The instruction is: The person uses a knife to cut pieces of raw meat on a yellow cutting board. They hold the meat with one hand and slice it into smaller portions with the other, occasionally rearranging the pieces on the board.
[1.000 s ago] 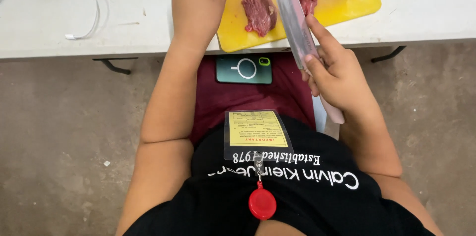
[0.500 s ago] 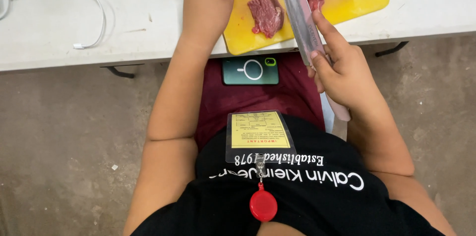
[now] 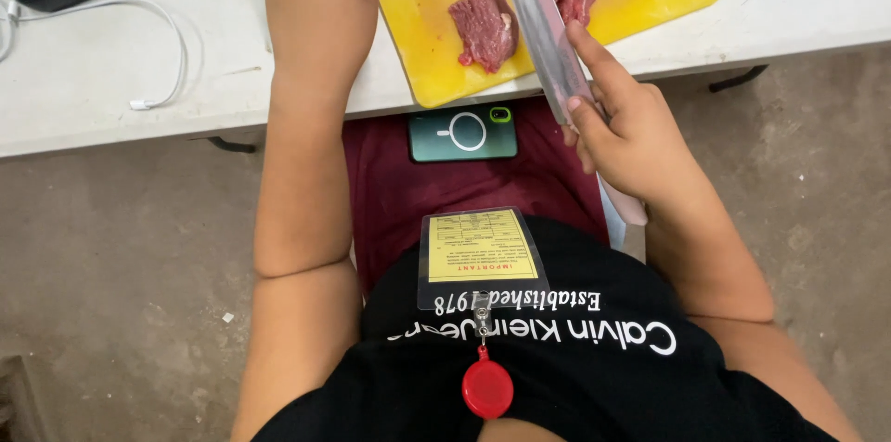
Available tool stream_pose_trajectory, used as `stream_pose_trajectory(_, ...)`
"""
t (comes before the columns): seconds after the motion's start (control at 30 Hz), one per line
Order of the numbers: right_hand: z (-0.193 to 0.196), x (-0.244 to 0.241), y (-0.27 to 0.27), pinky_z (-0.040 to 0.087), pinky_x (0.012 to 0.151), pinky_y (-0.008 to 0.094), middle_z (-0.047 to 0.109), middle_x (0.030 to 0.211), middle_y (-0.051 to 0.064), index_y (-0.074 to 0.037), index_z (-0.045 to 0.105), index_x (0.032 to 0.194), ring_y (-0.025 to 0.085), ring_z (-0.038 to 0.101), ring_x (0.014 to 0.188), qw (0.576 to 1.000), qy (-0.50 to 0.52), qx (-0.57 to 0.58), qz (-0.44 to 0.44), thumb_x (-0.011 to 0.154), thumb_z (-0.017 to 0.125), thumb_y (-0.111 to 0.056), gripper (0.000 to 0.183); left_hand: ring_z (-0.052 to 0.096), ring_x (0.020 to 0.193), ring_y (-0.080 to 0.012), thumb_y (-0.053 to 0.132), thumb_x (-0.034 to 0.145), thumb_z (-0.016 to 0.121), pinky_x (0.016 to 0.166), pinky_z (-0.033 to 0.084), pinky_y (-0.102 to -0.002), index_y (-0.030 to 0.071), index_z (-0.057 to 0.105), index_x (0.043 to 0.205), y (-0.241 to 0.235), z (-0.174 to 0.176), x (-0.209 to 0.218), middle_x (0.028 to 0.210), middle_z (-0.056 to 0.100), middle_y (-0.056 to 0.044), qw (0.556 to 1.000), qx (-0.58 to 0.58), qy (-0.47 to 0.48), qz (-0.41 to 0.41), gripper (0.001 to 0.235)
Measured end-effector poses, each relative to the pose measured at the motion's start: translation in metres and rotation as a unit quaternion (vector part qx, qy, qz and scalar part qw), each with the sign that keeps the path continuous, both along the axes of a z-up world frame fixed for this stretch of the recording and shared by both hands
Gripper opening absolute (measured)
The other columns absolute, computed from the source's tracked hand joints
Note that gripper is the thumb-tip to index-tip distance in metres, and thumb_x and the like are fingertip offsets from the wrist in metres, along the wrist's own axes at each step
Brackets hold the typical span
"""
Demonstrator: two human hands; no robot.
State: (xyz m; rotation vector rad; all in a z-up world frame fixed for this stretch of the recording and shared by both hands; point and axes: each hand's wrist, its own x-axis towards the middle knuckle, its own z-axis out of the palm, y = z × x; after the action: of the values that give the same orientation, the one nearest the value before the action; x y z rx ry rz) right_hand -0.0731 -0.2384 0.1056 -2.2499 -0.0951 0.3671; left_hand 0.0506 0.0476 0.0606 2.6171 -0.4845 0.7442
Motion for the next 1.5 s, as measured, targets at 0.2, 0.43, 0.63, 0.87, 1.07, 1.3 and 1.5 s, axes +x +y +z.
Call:
stream_pose_trajectory(0.2, 0.007, 0.005, 0.013, 0.051, 0.058, 0.026, 0.062, 0.071, 0.008, -0.021, 0.028, 0.166, 0.015, 0.052, 0.045, 0.993, 0.062, 0.097, -0.040, 0.103, 0.044, -0.005, 0.067, 0.058, 0.101, -0.0333, 0.002, 0.094, 0.068, 0.092, 0.041, -0.045, 0.004, 0.062, 0.105, -0.046, -0.007, -0.042, 0.106, 0.065, -0.013, 0.976, -0.142, 0.049, -0.161, 0.013)
stream_pose_trajectory(0.43, 0.004, 0.022, 0.023, 0.049, 0.053, 0.029, 0.059, 0.071, 0.015, -0.022, 0.022, 0.167, 0.020, 0.051, 0.045, 0.985, 0.104, 0.124, -0.054, 0.103, 0.038, -0.003, 0.069, 0.059, 0.104, -0.0347, 0.004, 0.097, 0.062, 0.094, 0.050, -0.045, -0.001, 0.069, 0.109, -0.066, -0.031, -0.046, 0.116, 0.066, -0.014, 0.967, -0.167, 0.083, -0.175, 0.015)
stream_pose_trajectory(0.63, -0.002, 0.038, 0.034, 0.050, 0.052, 0.027, 0.059, 0.072, 0.013, -0.021, 0.024, 0.167, 0.018, 0.052, 0.046, 0.987, 0.094, 0.126, -0.037, 0.105, 0.039, -0.003, 0.066, 0.059, 0.106, -0.0334, 0.004, 0.097, 0.064, 0.095, 0.053, -0.043, -0.002, 0.073, 0.108, -0.068, -0.041, -0.050, 0.111, 0.069, -0.012, 0.972, -0.158, 0.074, -0.160, 0.015)
stream_pose_trajectory(0.87, 0.008, 0.039, 0.043, 0.055, 0.061, 0.028, 0.063, 0.073, 0.011, -0.024, 0.024, 0.167, 0.017, 0.054, 0.047, 0.996, 0.078, 0.033, -0.029, 0.100, 0.039, -0.003, 0.072, 0.060, 0.102, -0.0318, 0.004, 0.098, 0.064, 0.094, 0.053, -0.042, -0.004, 0.073, 0.107, -0.069, -0.046, -0.054, 0.109, 0.069, -0.012, 0.973, -0.173, 0.050, -0.143, 0.015)
stream_pose_trajectory(1.07, 0.016, 0.048, 0.049, 0.056, 0.066, 0.030, 0.067, 0.074, 0.010, -0.020, 0.025, 0.166, 0.017, 0.059, 0.048, 0.998, 0.058, -0.020, -0.023, 0.098, 0.039, -0.006, 0.071, 0.058, 0.099, -0.0333, 0.001, 0.096, 0.065, 0.092, 0.052, -0.043, -0.003, 0.071, 0.106, -0.069, -0.043, -0.056, 0.108, 0.066, -0.013, 0.973, -0.173, 0.049, -0.146, 0.012)
stream_pose_trajectory(1.3, 0.010, 0.054, 0.051, 0.056, 0.068, 0.029, 0.066, 0.068, 0.010, -0.018, 0.025, 0.167, 0.018, 0.059, 0.047, 0.997, 0.066, -0.018, -0.019, 0.095, 0.038, -0.005, 0.074, 0.059, 0.105, -0.0352, 0.001, 0.100, 0.063, 0.095, 0.054, -0.045, -0.003, 0.067, 0.117, -0.069, -0.046, -0.058, 0.119, 0.063, -0.016, 0.971, -0.179, 0.044, -0.151, 0.018)
stream_pose_trajectory(1.5, 0.003, 0.046, 0.044, 0.057, 0.069, 0.029, 0.068, 0.069, 0.008, -0.022, 0.026, 0.167, 0.018, 0.061, 0.046, 0.997, 0.056, -0.043, 0.001, 0.096, 0.040, -0.006, 0.074, 0.061, 0.107, -0.0342, 0.002, 0.096, 0.071, 0.096, 0.055, -0.043, -0.004, 0.073, 0.112, -0.070, -0.055, -0.055, 0.115, 0.069, -0.014, 0.975, -0.170, 0.039, -0.140, 0.018)
